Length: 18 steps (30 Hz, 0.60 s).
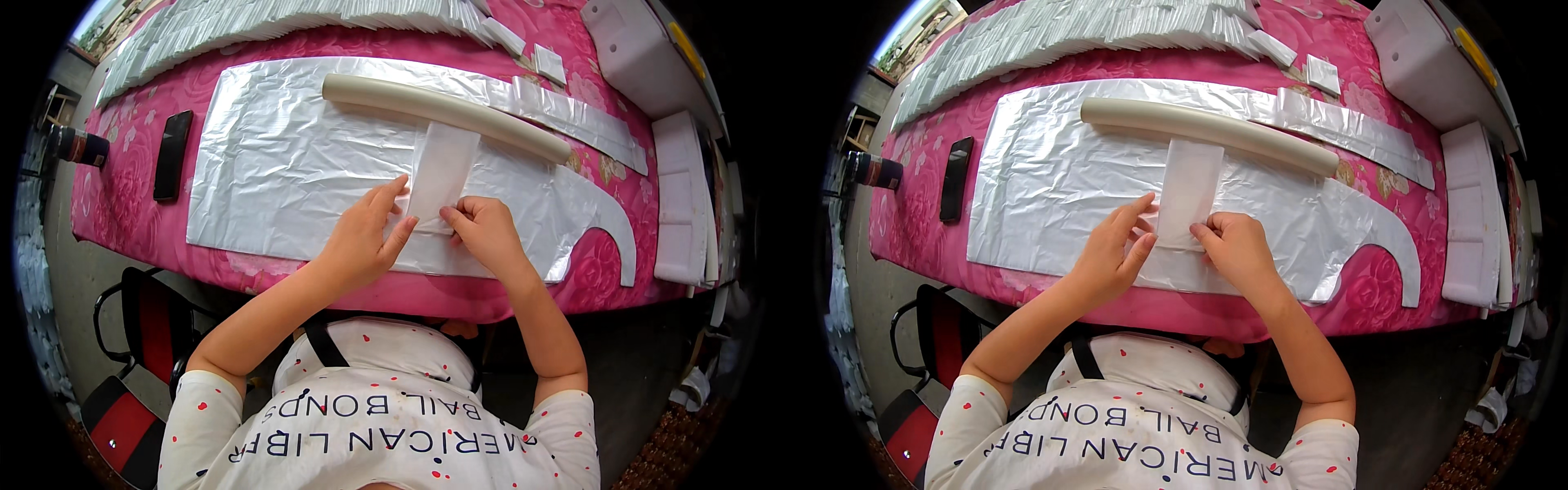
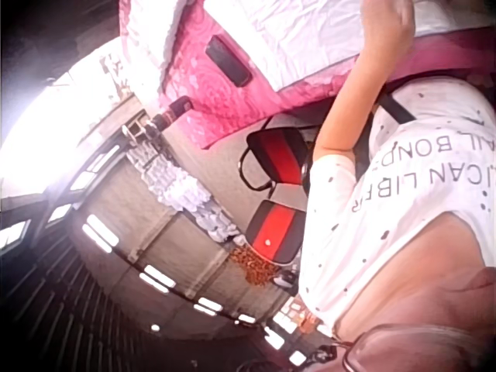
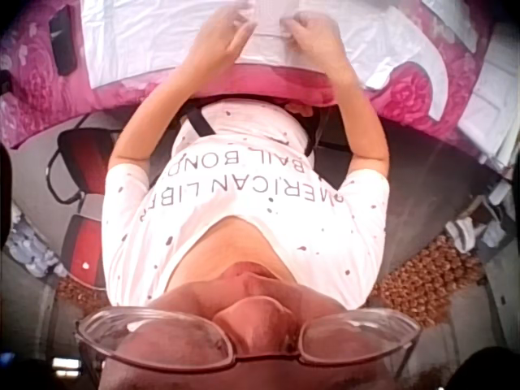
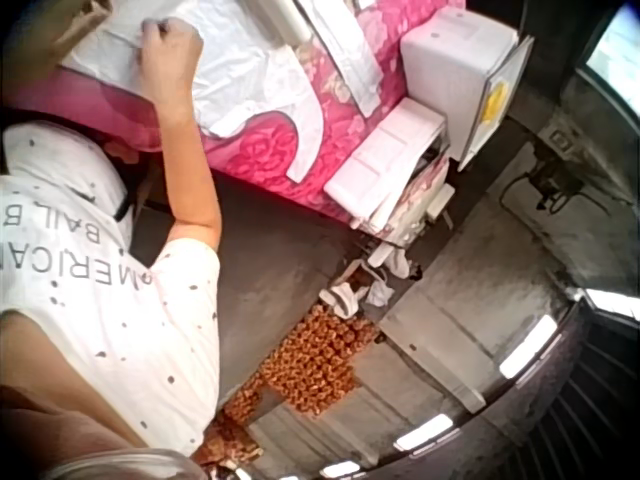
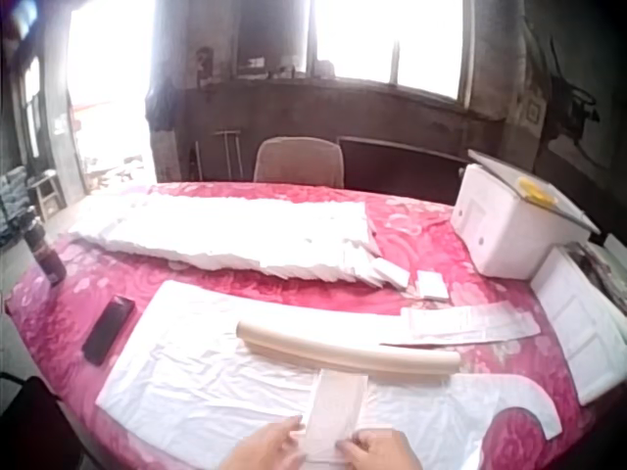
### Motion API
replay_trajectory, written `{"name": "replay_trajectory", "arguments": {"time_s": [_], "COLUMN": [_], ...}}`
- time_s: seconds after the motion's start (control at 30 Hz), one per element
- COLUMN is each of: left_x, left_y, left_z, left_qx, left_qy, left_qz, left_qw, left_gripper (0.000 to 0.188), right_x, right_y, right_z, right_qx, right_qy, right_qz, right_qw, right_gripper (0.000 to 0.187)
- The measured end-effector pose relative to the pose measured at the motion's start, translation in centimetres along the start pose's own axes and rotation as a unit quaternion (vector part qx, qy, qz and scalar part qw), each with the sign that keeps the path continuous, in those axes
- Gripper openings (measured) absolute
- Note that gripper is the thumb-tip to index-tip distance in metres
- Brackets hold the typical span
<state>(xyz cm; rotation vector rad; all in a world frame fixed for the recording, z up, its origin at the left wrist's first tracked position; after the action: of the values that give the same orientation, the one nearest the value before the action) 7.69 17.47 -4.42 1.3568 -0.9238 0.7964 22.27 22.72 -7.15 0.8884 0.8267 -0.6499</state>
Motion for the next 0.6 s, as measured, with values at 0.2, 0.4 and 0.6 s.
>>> {"name": "replay_trajectory", "arguments": {"time_s": [0.2, 0.4, 0.6], "left_x": [2.5, 0.5, 1.3], "left_y": [-4.3, -5.5, -4.5], "left_z": [1.6, 1.7, 0.6], "left_qx": [-0.061, -0.070, -0.035], "left_qy": [-0.187, -0.137, -0.165], "left_qz": [-0.310, -0.327, -0.305], "left_qw": [0.930, 0.933, 0.938], "left_gripper": [0.063, 0.064, 0.058], "right_x": [1.1, -0.5, -4.4], "right_y": [-0.3, 0.3, -0.3], "right_z": [-1.2, 0.3, 2.7], "right_qx": [-0.039, 0.043, 0.117], "right_qy": [-0.056, 0.021, 0.388], "right_qz": [-0.018, 0.105, 0.337], "right_qw": [0.998, 0.993, 0.850], "right_gripper": [0.024, 0.024, 0.051]}}
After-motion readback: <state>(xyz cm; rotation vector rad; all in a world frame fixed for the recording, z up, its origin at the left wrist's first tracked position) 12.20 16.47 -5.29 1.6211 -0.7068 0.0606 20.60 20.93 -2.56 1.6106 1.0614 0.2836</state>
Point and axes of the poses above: each hand's wrist, its own z-axis away from the middle knuckle, its own y-axis out of the back of the hand, x = y × z, the point moved 9 cm from there along -z, towards the middle knuckle, and after that the axes turned 1 degree about y, right-handed, at the moved point
